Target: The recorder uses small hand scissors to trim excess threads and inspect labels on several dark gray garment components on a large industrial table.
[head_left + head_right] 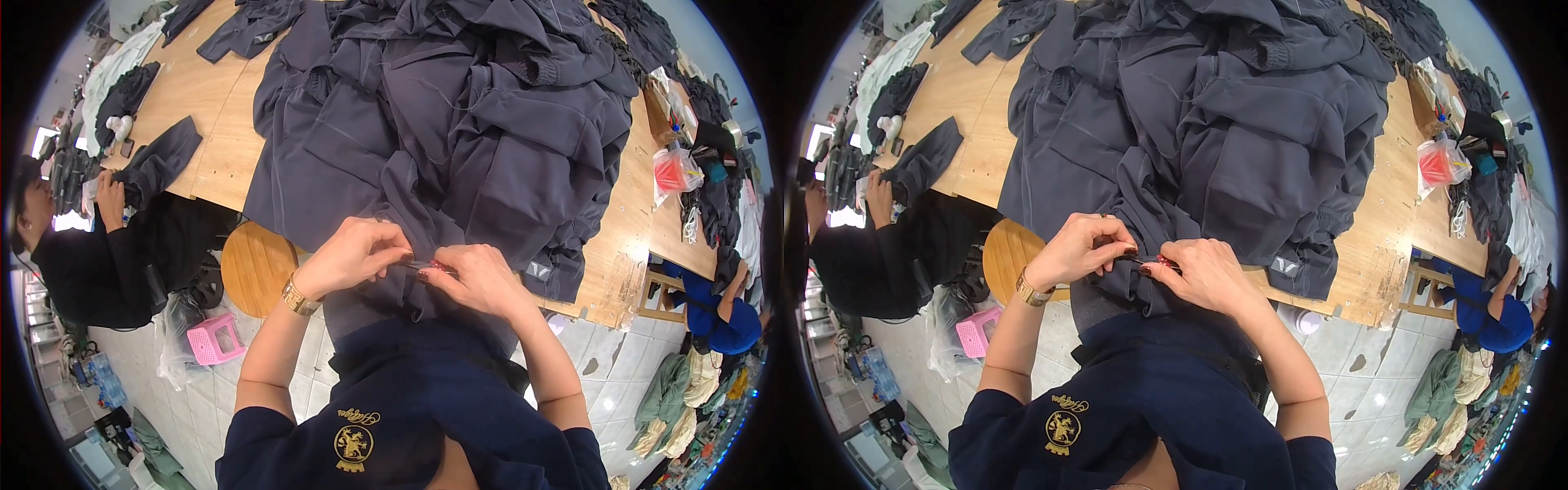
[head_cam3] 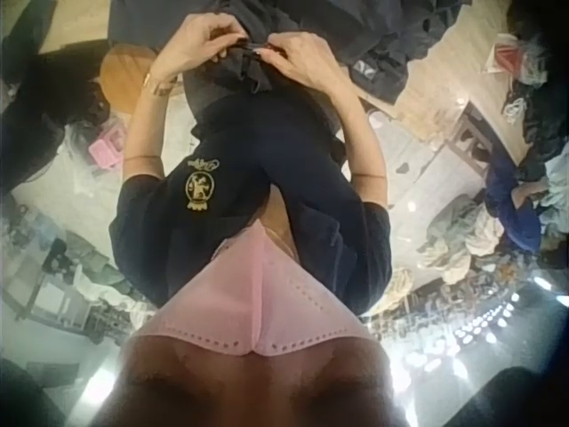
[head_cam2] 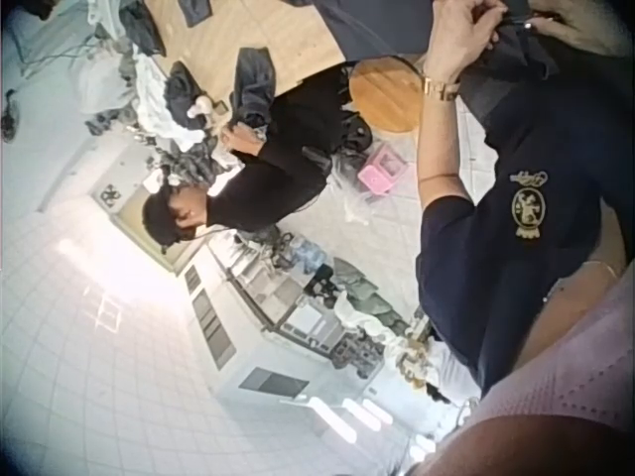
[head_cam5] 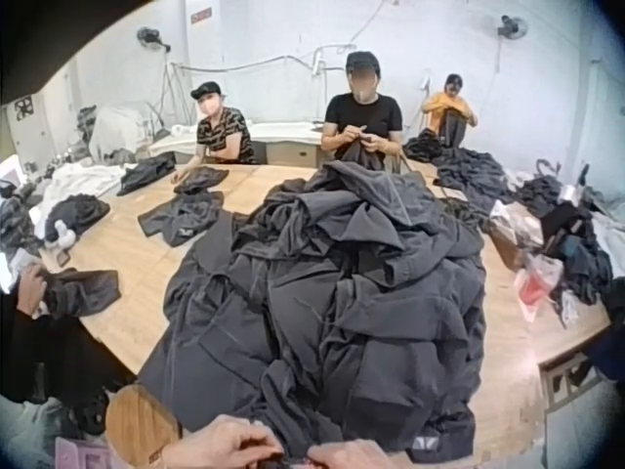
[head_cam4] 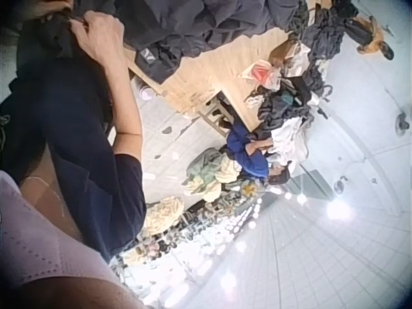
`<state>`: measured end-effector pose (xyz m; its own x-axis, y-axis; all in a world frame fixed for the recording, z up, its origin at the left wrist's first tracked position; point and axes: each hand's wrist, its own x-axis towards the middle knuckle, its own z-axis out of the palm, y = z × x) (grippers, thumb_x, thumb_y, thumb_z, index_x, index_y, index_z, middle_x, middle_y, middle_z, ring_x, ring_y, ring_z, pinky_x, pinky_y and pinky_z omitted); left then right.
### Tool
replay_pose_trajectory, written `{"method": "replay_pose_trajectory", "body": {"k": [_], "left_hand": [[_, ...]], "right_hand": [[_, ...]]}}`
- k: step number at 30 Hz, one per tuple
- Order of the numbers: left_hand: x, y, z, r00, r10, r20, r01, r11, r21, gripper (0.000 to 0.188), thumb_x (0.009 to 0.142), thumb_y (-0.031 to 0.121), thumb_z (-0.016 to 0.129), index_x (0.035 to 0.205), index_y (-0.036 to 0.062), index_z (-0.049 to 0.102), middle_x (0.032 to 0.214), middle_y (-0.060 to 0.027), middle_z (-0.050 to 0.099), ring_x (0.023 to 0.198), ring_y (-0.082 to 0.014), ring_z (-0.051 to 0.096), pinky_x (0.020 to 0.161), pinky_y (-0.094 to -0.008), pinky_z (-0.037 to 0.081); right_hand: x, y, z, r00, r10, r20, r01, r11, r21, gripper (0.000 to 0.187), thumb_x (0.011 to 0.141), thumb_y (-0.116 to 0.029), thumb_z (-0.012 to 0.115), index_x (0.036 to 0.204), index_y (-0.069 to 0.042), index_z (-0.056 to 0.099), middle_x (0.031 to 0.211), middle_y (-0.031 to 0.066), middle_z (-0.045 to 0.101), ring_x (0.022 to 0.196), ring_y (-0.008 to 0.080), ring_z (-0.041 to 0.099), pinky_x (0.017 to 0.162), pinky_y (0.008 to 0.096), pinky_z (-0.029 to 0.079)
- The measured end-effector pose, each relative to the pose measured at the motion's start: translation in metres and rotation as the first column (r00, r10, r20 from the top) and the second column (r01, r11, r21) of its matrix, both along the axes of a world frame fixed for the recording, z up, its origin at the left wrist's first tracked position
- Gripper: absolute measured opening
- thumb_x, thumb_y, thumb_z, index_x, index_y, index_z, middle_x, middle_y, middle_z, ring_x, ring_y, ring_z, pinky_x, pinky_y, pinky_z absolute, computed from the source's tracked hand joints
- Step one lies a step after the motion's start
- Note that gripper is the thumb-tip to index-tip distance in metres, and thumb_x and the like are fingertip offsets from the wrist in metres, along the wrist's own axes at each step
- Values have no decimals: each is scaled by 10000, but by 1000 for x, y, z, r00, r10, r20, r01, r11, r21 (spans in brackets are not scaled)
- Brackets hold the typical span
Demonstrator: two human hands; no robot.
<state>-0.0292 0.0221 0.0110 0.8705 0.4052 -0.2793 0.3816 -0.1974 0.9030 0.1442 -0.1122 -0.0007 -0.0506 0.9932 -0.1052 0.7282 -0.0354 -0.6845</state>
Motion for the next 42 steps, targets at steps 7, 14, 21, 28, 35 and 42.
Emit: {"method": "replay_pose_trajectory", "body": {"k": [7,14,21,28,35,42], "left_hand": [[0,0,-2,1000,-3,1,3,1000,3,140,877,96,605,806,-25,610,652,-27,590,511,-53,554,427,-190,447],[-3,-2,-2,999,40,-23,-41,998,-37,146,883,93,601,805,-30,594,664,-27,584,515,-50,554,423,-188,445],[-1,-1,-3,1000,31,2,-31,999,-17,147,883,90,600,797,-29,587,672,-28,583,517,-52,556,427,-187,451],[2,4,0,999,40,8,-40,999,-5,135,870,98,602,823,-28,586,680,-65,604,520,-92,586,449,-219,462],[-7,0,-22,973,230,29,-214,937,-275,140,906,110,570,848,-17,584,700,-40,621,553,-80,605,446,-207,475],[-25,8,-40,808,573,136,-451,750,-484,157,904,136,586,815,9,563,713,-35,597,609,-105,630,472,-199,485]], "right_hand": [[0,0,0,1000,2,10,-1,1000,-16,434,867,-414,553,709,-10,570,688,147,613,672,344,594,574,424,443],[1,1,1,999,-7,-31,7,1000,-17,368,843,-344,580,707,-3,548,658,161,568,653,355,565,562,413,414],[-1,5,-3,999,22,35,-22,1000,5,423,862,-412,561,716,-16,580,678,135,619,643,330,598,561,414,442],[3,10,1,996,30,82,-35,998,58,400,864,-404,559,713,-34,587,679,130,624,644,321,608,551,420,442],[9,1,-23,986,-127,-111,131,991,29,350,869,-383,559,837,-35,540,751,177,609,741,378,606,620,430,466],[-15,7,-13,929,-88,-360,115,992,57,508,757,-414,714,940,-6,472,866,168,568,802,328,596,672,381,465]]}}
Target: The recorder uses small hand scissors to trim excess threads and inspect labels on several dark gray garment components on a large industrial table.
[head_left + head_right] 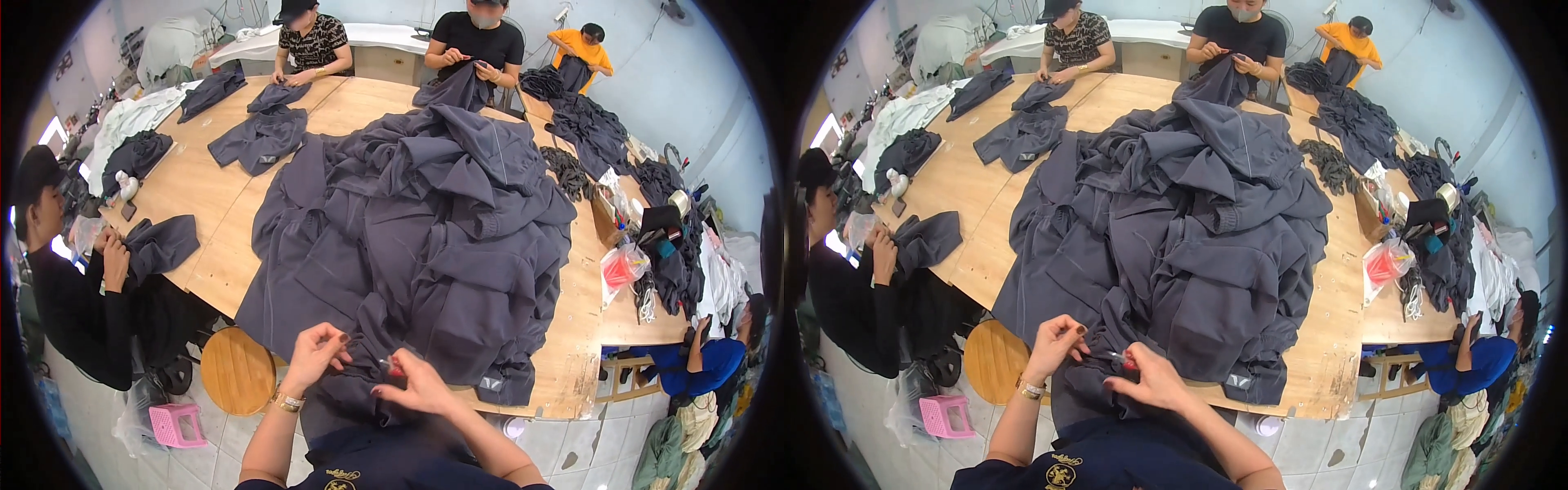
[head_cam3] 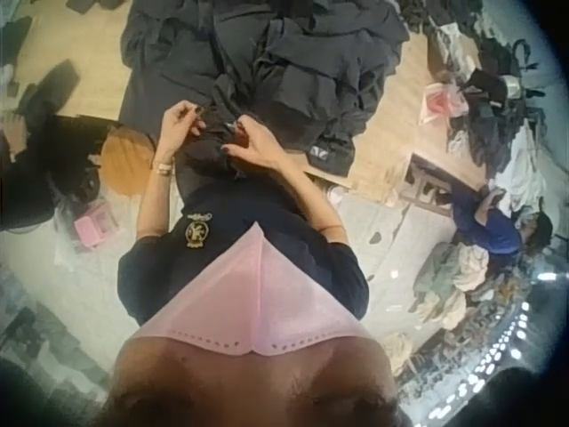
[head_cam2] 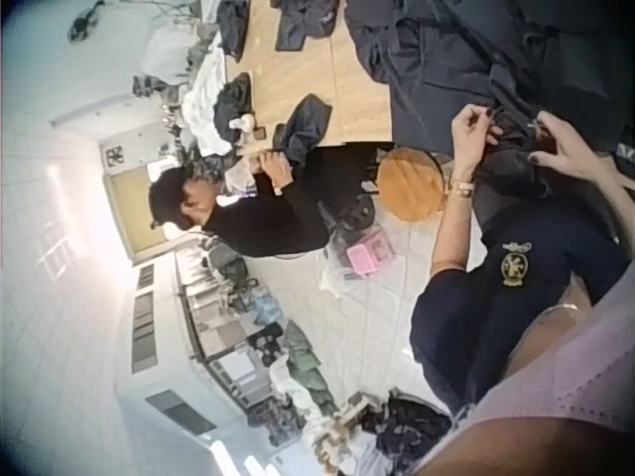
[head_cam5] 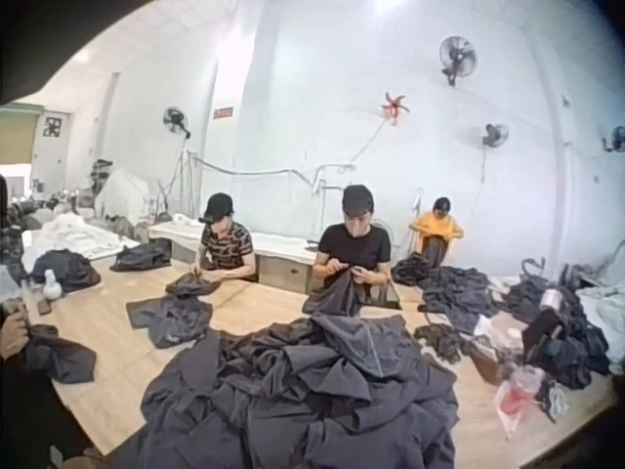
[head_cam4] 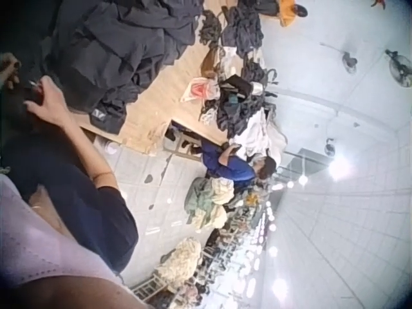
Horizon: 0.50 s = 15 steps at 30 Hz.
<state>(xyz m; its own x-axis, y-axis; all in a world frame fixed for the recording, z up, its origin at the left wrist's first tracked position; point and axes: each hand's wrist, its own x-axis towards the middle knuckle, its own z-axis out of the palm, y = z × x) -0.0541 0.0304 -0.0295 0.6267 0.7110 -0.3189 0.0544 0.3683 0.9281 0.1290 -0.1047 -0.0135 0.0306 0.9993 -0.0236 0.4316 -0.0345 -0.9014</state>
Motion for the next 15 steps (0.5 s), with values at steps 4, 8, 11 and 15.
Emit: {"method": "replay_pose_trajectory", "body": {"k": [4,8,11,15], "left_hand": [[-16,12,-14,967,249,55,-254,957,138,141,903,151,597,804,58,557,760,-21,605,622,-79,605,507,-180,468],[-19,5,-7,957,282,66,-289,946,145,112,910,149,580,874,43,582,807,-11,608,751,-82,604,628,-214,490],[-2,-12,5,980,53,-189,25,921,389,277,847,49,631,1116,12,581,948,-42,625,900,-87,575,817,-232,468],[33,-18,18,947,-96,-306,223,882,415,329,753,59,729,1060,37,612,885,-35,629,831,-85,583,760,-234,479]], "right_hand": [[-8,5,-14,986,133,99,-139,989,49,516,761,-359,714,996,-1,426,913,195,585,839,374,601,686,421,472],[-4,9,-11,977,52,206,-66,996,65,308,786,-147,618,982,-35,409,833,201,578,770,410,587,613,466,455],[9,16,4,964,-159,213,106,964,242,219,763,-100,621,915,-40,474,749,174,562,700,363,599,580,429,464],[35,25,20,874,-484,46,440,827,349,264,717,-30,635,897,-29,442,721,177,554,657,373,590,571,392,458]]}}
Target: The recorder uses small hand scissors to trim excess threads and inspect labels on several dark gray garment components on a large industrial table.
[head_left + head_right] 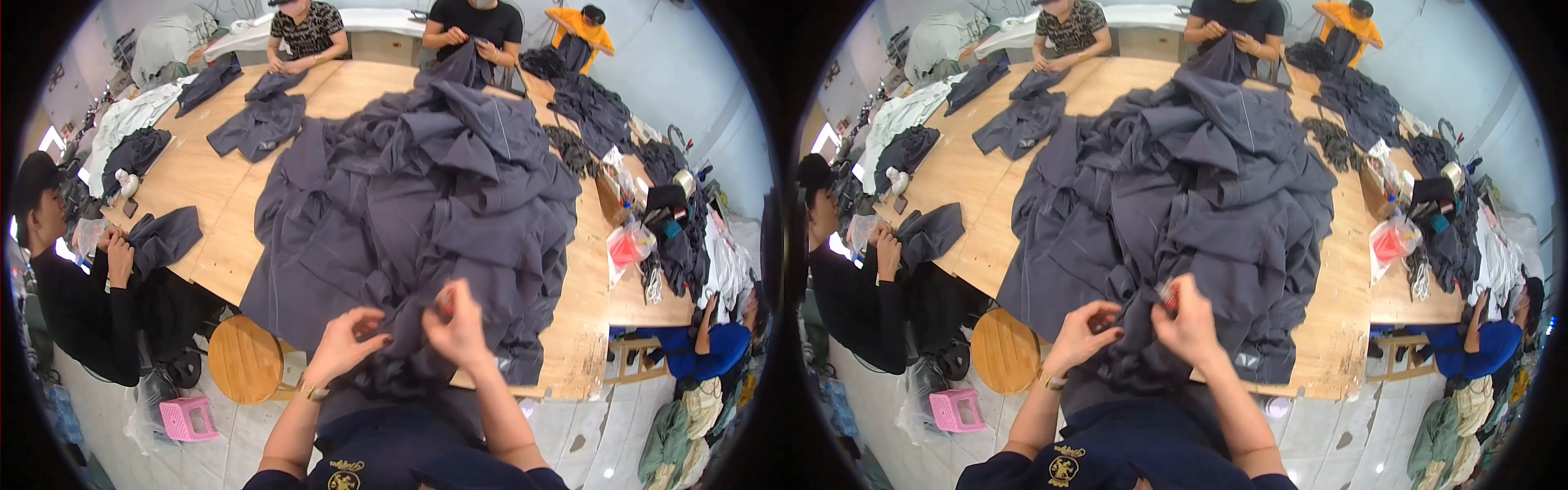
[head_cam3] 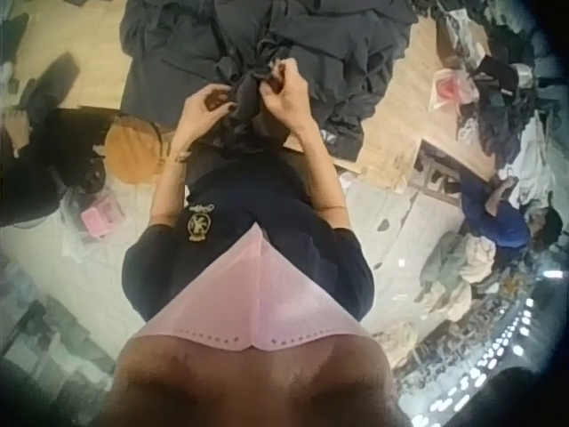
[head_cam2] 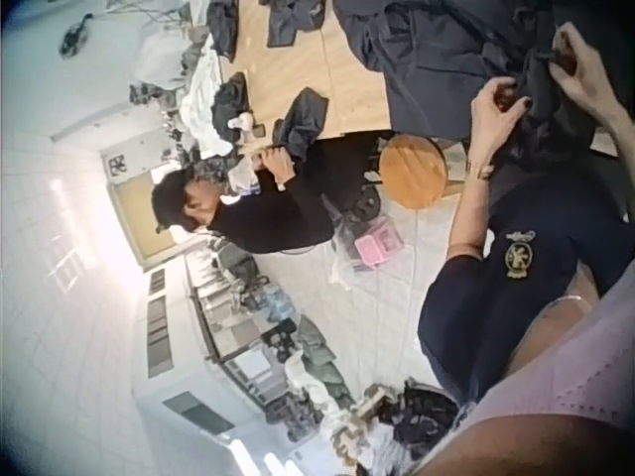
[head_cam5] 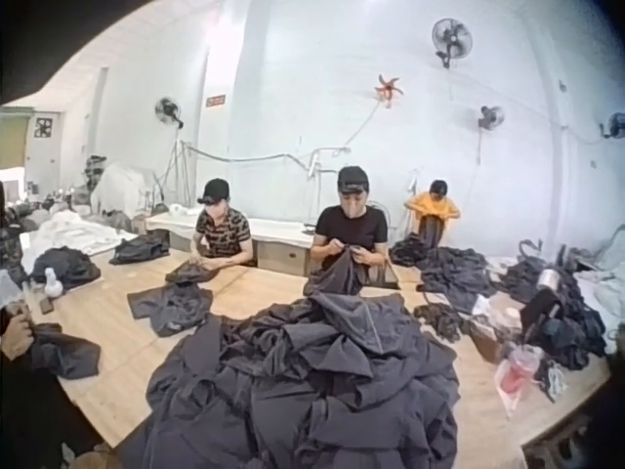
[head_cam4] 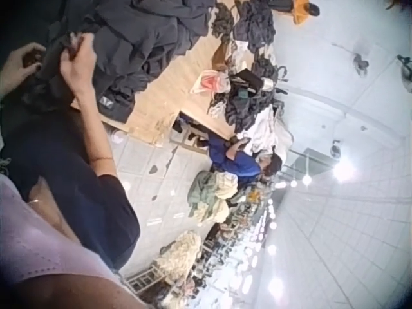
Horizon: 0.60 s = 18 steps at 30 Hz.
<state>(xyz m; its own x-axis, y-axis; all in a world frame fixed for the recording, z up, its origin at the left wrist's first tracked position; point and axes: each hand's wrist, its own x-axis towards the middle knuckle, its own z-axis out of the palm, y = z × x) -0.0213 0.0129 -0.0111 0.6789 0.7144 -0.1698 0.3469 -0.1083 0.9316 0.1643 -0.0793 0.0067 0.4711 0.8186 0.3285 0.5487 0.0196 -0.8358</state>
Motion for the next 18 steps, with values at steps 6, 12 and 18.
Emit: {"method": "replay_pose_trajectory", "body": {"k": [6,12,18], "left_hand": [[22,-7,9,984,77,163,-126,940,316,324,731,97,734,1023,20,617,939,-71,635,867,-163,601,780,-279,474],[42,-6,21,955,87,284,-168,947,275,314,790,105,697,1074,9,603,1001,-70,628,919,-153,596,830,-261,456],[66,4,39,954,-193,228,164,976,141,242,889,102,598,1105,-5,588,943,-52,637,874,-83,564,782,-233,456]], "right_hand": [[23,4,11,972,-236,7,233,966,112,324,723,-4,677,895,-29,404,697,99,525,584,231,550,589,299,457],[11,2,1,981,-193,17,190,976,109,380,725,-44,726,936,-23,411,736,114,563,649,251,616,602,314,478],[7,-1,-3,988,-116,99,110,992,68,482,691,-81,753,1002,-28,389,748,135,570,667,323,609,577,362,471]]}}
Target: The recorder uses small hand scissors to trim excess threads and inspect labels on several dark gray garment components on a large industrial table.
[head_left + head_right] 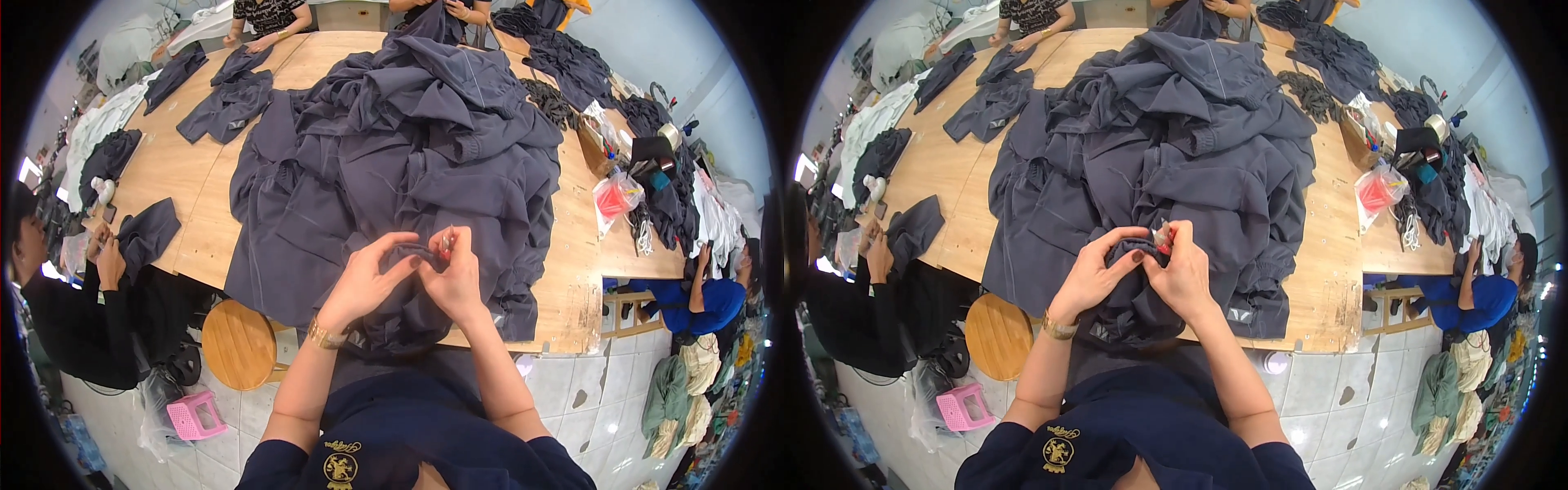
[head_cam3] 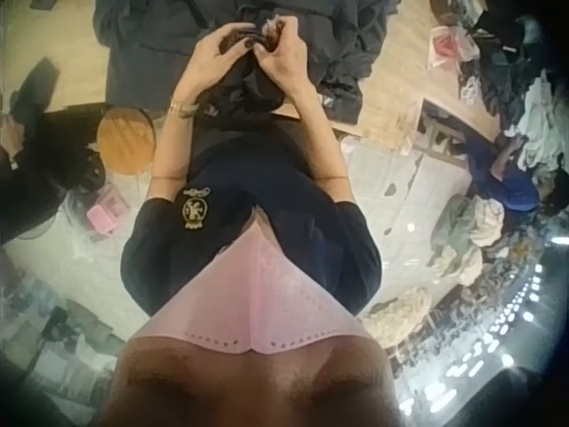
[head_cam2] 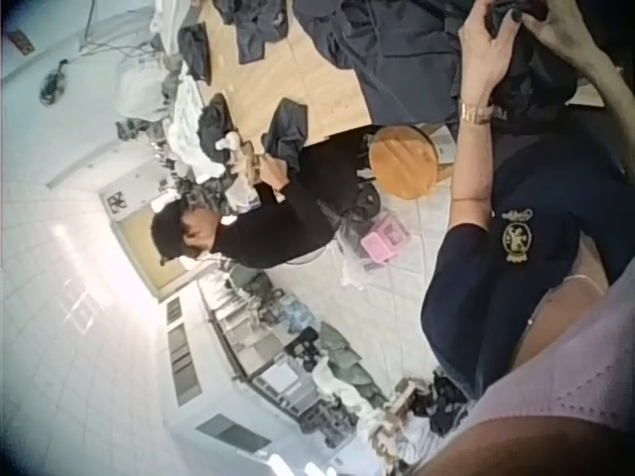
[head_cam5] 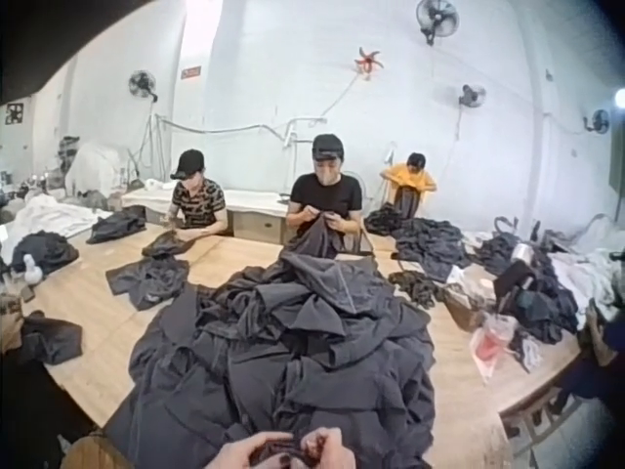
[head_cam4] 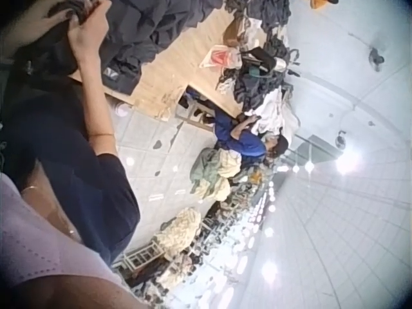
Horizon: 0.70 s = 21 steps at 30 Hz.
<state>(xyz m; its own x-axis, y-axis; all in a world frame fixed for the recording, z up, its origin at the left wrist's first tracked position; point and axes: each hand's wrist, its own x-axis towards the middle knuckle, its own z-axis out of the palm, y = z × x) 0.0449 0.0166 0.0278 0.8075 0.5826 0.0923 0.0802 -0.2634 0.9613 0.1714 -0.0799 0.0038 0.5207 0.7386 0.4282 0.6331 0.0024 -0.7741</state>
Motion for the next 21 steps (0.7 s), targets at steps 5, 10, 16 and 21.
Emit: {"method": "replay_pose_trajectory", "body": {"k": [5,10,16,21], "left_hand": [[-3,7,-22,999,-51,3,50,986,-162,231,873,169,608,1032,2,615,919,-96,667,870,-132,610,786,-272,462],[-5,13,-23,991,-52,123,75,979,-189,217,894,131,584,1072,7,590,952,-55,651,894,-100,583,803,-242,454],[-30,26,-10,976,215,32,-186,902,-389,296,961,318,479,1082,63,569,905,-2,621,837,-58,584,672,-183,457],[-64,10,-35,911,130,-391,-220,956,-194,193,933,194,516,863,32,596,722,1,617,628,-57,612,464,-168,448]], "right_hand": [[10,-9,6,995,15,-102,-26,993,-113,539,668,-132,782,995,-38,363,742,113,536,631,264,566,589,347,465],[13,-10,8,950,219,-224,-234,971,-40,445,700,-80,731,936,-47,356,744,79,507,659,179,504,631,288,446],[37,18,10,972,1,-237,53,973,224,304,724,14,630,860,-38,363,732,41,487,670,110,475,646,235,418],[67,25,-29,926,-94,-366,195,948,250,312,744,6,638,860,-51,354,739,20,485,646,78,467,624,211,416]]}}
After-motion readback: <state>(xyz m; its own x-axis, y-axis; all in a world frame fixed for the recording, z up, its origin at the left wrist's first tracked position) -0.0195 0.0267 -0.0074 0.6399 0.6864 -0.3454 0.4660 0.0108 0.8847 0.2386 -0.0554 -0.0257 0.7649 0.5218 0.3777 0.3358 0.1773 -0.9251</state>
